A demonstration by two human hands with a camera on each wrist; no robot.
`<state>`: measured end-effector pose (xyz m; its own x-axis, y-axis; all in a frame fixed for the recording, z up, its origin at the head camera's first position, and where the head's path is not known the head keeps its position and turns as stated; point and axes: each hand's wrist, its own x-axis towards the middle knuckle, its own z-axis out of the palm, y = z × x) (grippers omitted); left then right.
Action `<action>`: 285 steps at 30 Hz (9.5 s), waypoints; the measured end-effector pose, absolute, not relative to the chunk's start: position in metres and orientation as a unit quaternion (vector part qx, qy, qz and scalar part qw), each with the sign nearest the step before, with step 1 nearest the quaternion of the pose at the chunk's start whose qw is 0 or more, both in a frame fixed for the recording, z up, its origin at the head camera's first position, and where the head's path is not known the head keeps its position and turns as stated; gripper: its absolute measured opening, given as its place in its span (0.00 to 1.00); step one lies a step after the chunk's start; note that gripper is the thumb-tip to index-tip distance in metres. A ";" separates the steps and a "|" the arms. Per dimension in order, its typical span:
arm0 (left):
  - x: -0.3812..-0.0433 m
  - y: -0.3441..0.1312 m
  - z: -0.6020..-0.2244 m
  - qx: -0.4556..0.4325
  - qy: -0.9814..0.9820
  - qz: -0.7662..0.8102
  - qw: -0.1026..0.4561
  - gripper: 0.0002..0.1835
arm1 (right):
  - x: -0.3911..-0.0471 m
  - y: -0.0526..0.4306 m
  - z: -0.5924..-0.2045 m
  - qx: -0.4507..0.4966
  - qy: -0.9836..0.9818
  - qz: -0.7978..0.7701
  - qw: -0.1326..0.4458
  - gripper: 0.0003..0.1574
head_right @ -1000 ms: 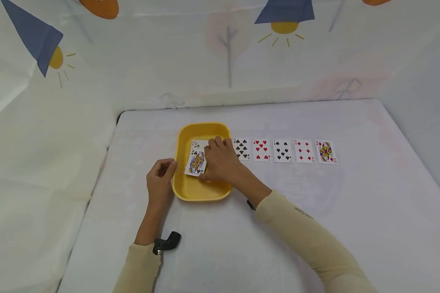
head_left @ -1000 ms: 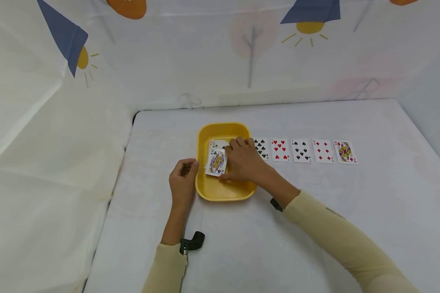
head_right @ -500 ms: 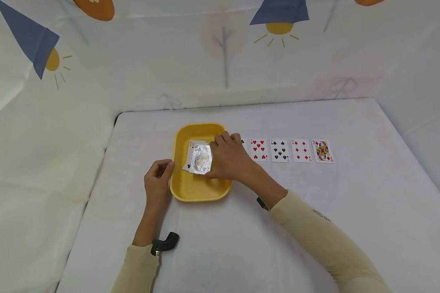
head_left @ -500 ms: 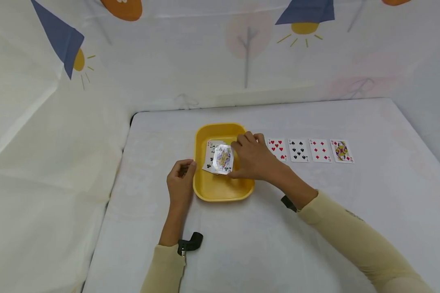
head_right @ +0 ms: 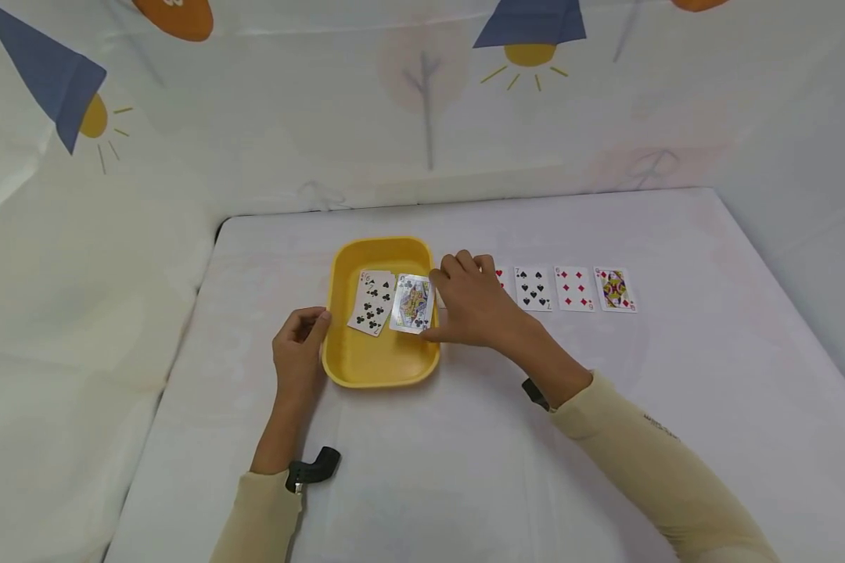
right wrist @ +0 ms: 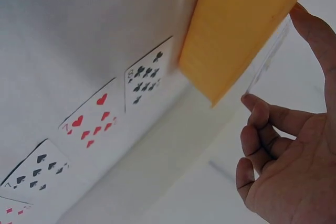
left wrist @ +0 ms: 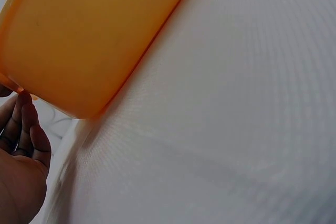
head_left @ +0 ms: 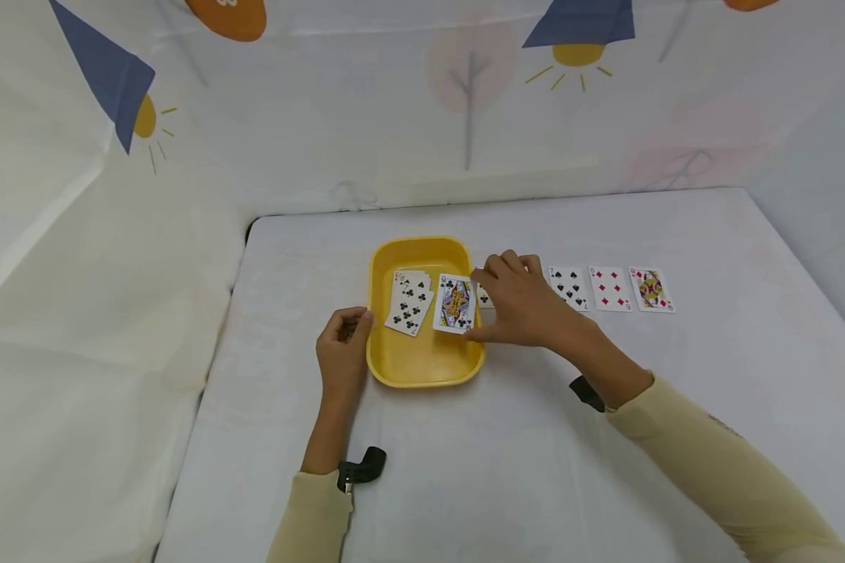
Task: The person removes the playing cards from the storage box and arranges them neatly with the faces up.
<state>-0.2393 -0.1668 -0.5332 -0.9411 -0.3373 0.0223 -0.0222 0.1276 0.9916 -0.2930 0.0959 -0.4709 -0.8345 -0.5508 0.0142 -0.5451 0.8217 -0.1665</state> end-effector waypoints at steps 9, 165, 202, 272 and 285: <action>-0.240 -0.168 -0.537 0.119 -0.739 -0.652 0.120 0.11 | -0.288 0.117 -0.469 -0.269 0.958 -0.091 0.025 0.59; -0.237 -0.167 -0.524 0.100 -0.741 -0.650 0.135 0.11 | -0.315 0.014 -0.518 -0.251 0.966 0.040 0.045 0.54; -0.236 -0.174 -0.523 0.113 -0.753 -0.637 0.118 0.12 | -0.292 0.073 -0.480 -0.305 0.949 -0.080 0.000 0.54; -0.250 -0.191 -0.567 0.099 -0.746 -0.644 0.139 0.15 | -0.265 0.206 -0.514 -0.275 0.954 -0.101 0.061 0.52; -0.253 -0.191 -0.570 0.095 -0.742 -0.649 0.143 0.15 | -0.267 0.208 -0.523 -0.284 0.951 -0.099 0.066 0.51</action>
<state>-0.2525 -0.1909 -0.5697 -0.9410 -0.3264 0.0896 0.0453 0.1409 0.9890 -0.2671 0.2079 -0.5226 -0.8303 -0.5530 -0.0690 -0.5268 0.8192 -0.2267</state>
